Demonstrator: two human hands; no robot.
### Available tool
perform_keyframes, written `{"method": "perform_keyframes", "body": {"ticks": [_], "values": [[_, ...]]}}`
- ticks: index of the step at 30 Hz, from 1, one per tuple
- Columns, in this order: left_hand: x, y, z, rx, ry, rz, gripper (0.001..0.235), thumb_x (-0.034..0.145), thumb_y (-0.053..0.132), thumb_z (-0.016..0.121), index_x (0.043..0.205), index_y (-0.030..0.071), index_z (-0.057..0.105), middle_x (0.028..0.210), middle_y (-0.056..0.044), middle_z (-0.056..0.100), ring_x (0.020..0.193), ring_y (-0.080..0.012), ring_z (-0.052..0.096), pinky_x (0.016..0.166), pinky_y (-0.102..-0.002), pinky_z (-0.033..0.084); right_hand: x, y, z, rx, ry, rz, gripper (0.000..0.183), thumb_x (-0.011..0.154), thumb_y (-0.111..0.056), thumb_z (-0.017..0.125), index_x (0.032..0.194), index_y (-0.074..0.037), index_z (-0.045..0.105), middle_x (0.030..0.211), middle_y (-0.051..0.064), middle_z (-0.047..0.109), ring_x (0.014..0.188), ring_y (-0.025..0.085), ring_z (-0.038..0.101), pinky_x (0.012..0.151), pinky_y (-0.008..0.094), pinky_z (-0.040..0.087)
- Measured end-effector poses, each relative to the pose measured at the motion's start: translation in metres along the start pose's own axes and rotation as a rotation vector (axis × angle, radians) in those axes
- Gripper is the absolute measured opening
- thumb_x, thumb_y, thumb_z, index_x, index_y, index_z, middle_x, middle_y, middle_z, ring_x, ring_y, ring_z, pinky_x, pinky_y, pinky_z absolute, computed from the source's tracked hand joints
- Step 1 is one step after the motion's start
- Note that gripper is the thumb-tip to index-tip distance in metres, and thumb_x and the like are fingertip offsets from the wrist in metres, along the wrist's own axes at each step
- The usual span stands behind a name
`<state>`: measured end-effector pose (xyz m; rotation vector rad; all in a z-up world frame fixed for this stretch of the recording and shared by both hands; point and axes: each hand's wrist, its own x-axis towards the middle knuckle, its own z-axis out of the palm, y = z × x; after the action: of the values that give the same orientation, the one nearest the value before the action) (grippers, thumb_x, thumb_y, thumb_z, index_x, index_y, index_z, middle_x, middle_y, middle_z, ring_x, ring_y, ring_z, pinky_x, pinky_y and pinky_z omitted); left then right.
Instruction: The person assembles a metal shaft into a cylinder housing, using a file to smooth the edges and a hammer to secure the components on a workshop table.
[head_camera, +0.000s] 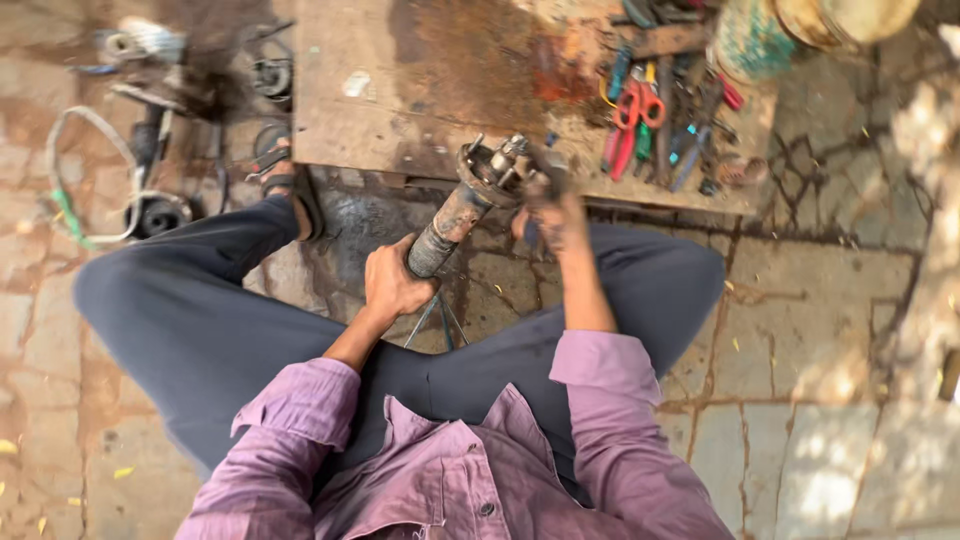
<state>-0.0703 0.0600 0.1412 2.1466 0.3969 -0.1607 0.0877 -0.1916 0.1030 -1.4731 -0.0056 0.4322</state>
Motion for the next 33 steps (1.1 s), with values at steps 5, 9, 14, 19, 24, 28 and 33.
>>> {"method": "perform_keyframes", "body": {"ticks": [5, 9, 14, 19, 24, 28, 33], "values": [[0.002, -0.026, -0.015, 0.015, 0.048, -0.118, 0.044, 0.055, 0.020, 0.073, 0.096, 0.004, 0.071, 0.076, -0.025, 0.069, 0.076, -0.0458, 0.067, 0.074, -0.050, 0.053, 0.042, 0.032, 0.053, -0.212, -0.295, -0.068, 0.066, 0.092, -0.054, 0.080, 0.133, -0.004, 0.066, 0.108, 0.005, 0.068, 0.091, 0.013, 0.063, 0.077, 0.029, 0.051], [0.000, -0.046, -0.018, 0.033, 0.034, -0.215, 0.043, 0.056, 0.020, 0.072, 0.096, 0.004, 0.071, 0.076, -0.025, 0.070, 0.078, -0.0447, 0.069, 0.077, -0.048, 0.054, 0.049, 0.043, 0.086, -0.055, -0.285, 0.286, 0.071, 0.079, -0.051, 0.087, 0.127, -0.007, 0.063, 0.110, 0.004, 0.069, 0.079, 0.010, 0.061, 0.063, 0.026, 0.049], [-0.012, -0.068, -0.011, 0.082, 0.071, -0.330, 0.042, 0.058, 0.021, 0.074, 0.096, 0.003, 0.072, 0.080, -0.025, 0.071, 0.081, -0.0446, 0.069, 0.078, -0.049, 0.054, 0.019, 0.045, 0.126, -0.198, -0.127, 0.494, 0.073, 0.071, -0.062, 0.080, 0.117, -0.008, 0.061, 0.087, 0.000, 0.065, 0.048, 0.008, 0.049, 0.041, 0.023, 0.047], [-0.032, -0.085, 0.000, 0.029, 0.074, -0.462, 0.054, 0.057, 0.022, 0.073, 0.108, 0.004, 0.070, 0.078, -0.022, 0.073, 0.075, -0.0399, 0.073, 0.077, -0.047, 0.056, 0.005, 0.092, 0.138, -0.223, -0.210, 0.638, 0.072, 0.079, -0.051, 0.091, 0.101, 0.013, 0.067, 0.072, 0.006, 0.060, 0.048, 0.012, 0.052, 0.043, 0.027, 0.049], [-0.038, -0.088, 0.019, 0.086, 0.064, -0.565, 0.051, 0.056, 0.022, 0.076, 0.104, 0.008, 0.075, 0.082, -0.020, 0.074, 0.082, -0.0401, 0.072, 0.079, -0.048, 0.055, 0.002, 0.113, 0.151, -0.162, -0.141, 0.745, 0.063, 0.066, -0.051, 0.089, 0.104, -0.003, 0.073, 0.075, -0.001, 0.066, 0.053, 0.009, 0.050, 0.043, 0.026, 0.042], [-0.037, -0.086, 0.025, 0.037, 0.006, -0.635, 0.051, 0.058, 0.023, 0.074, 0.106, 0.006, 0.071, 0.082, -0.020, 0.074, 0.081, -0.0386, 0.073, 0.081, -0.047, 0.056, 0.003, 0.134, 0.147, -0.180, -0.100, 0.779, 0.064, 0.063, -0.052, 0.091, 0.099, -0.002, 0.074, 0.078, -0.002, 0.068, 0.064, 0.010, 0.057, 0.052, 0.028, 0.045], [-0.041, -0.083, 0.028, 0.035, -0.027, -0.630, 0.049, 0.060, 0.026, 0.076, 0.104, 0.005, 0.072, 0.089, -0.021, 0.075, 0.088, -0.0393, 0.073, 0.084, -0.047, 0.055, 0.003, 0.145, 0.135, -0.214, -0.064, 0.810, 0.064, 0.065, -0.058, 0.092, 0.089, -0.002, 0.072, 0.075, 0.001, 0.060, 0.063, 0.013, 0.054, 0.056, 0.031, 0.045]]}}
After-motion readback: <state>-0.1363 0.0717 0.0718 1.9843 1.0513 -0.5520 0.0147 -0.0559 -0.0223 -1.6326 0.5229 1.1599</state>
